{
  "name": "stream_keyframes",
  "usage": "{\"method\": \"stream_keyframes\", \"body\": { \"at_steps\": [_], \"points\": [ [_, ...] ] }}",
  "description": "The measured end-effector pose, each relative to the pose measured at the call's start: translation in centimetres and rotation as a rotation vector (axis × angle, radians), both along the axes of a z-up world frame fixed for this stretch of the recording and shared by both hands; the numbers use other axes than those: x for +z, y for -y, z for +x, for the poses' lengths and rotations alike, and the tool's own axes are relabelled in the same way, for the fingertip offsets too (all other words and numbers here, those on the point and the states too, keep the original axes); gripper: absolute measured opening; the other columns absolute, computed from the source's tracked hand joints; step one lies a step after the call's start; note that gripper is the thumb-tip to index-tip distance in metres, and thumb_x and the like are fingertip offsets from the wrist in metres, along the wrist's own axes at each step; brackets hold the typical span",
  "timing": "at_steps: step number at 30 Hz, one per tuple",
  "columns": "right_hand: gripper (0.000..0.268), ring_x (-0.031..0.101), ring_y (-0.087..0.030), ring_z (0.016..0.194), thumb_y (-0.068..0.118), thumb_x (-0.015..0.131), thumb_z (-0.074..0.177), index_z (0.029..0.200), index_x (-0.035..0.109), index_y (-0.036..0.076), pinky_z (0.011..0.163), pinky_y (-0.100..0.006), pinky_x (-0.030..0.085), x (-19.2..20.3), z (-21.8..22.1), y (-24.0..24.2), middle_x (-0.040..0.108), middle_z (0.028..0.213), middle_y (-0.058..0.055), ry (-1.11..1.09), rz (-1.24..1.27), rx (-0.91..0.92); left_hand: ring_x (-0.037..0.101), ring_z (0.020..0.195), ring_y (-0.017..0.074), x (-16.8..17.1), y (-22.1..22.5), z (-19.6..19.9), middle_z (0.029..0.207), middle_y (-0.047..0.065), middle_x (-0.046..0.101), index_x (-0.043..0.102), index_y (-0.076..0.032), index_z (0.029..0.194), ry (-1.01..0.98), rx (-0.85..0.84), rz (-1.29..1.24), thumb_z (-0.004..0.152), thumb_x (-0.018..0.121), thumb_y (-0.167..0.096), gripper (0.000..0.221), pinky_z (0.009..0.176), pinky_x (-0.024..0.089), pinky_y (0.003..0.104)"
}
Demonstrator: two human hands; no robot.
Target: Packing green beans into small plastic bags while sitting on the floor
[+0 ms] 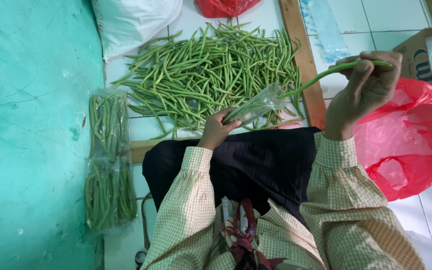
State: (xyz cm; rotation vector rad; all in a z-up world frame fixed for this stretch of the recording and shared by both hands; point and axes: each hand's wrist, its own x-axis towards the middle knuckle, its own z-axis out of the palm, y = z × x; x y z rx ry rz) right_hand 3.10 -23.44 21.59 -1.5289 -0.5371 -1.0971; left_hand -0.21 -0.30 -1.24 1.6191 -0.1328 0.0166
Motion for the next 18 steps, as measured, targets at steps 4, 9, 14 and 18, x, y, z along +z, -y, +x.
{"method": "stream_keyframes", "body": {
  "at_steps": [4,9,14,18],
  "points": [
    [0.022,0.063,-0.026,0.073,0.021,0.058,0.114,0.106,0.056,0.000,0.061,-0.036,0.061,-1.6,0.5,0.0,0.048,0.101,-0.013,-0.014,0.024,0.052,0.070,0.108,0.0160,0.2,-0.2,0.0,0.118,0.006,0.075,0.071,-0.009,0.124,-0.016,-0.002,-0.020,0.083,0.079,-0.019,0.042,0.095,0.054,0.028],
    [0.026,0.065,-0.027,0.074,0.023,0.058,0.114,0.107,0.056,-0.003,0.062,-0.037,0.063,-1.7,0.1,-0.1,0.047,0.103,-0.015,0.004,-0.013,0.011,0.071,0.104,0.0169,0.6,-0.2,-0.4,0.115,0.006,0.076,0.072,-0.010,0.122,-0.039,0.000,-0.004,0.084,0.079,-0.021,0.041,0.090,0.056,0.028],
    [0.023,0.056,-0.026,0.078,0.019,0.057,0.115,0.106,0.054,-0.002,0.060,-0.040,0.063,-0.6,-0.3,1.2,0.045,0.103,-0.014,0.080,-0.057,-0.033,0.072,0.109,0.0182,0.8,-0.2,-0.4,0.118,0.008,0.076,0.072,-0.009,0.123,0.027,0.014,0.043,0.084,0.079,-0.020,0.041,0.095,0.056,0.028],
    [0.023,0.060,-0.027,0.078,0.018,0.057,0.116,0.108,0.055,-0.003,0.062,-0.040,0.063,-1.0,0.0,1.3,0.046,0.104,-0.015,0.060,-0.070,-0.018,0.072,0.108,0.0173,0.6,-0.2,-0.2,0.119,0.006,0.076,0.071,-0.011,0.124,0.011,0.019,0.038,0.084,0.079,-0.020,0.042,0.095,0.056,0.028]
  ]
}}
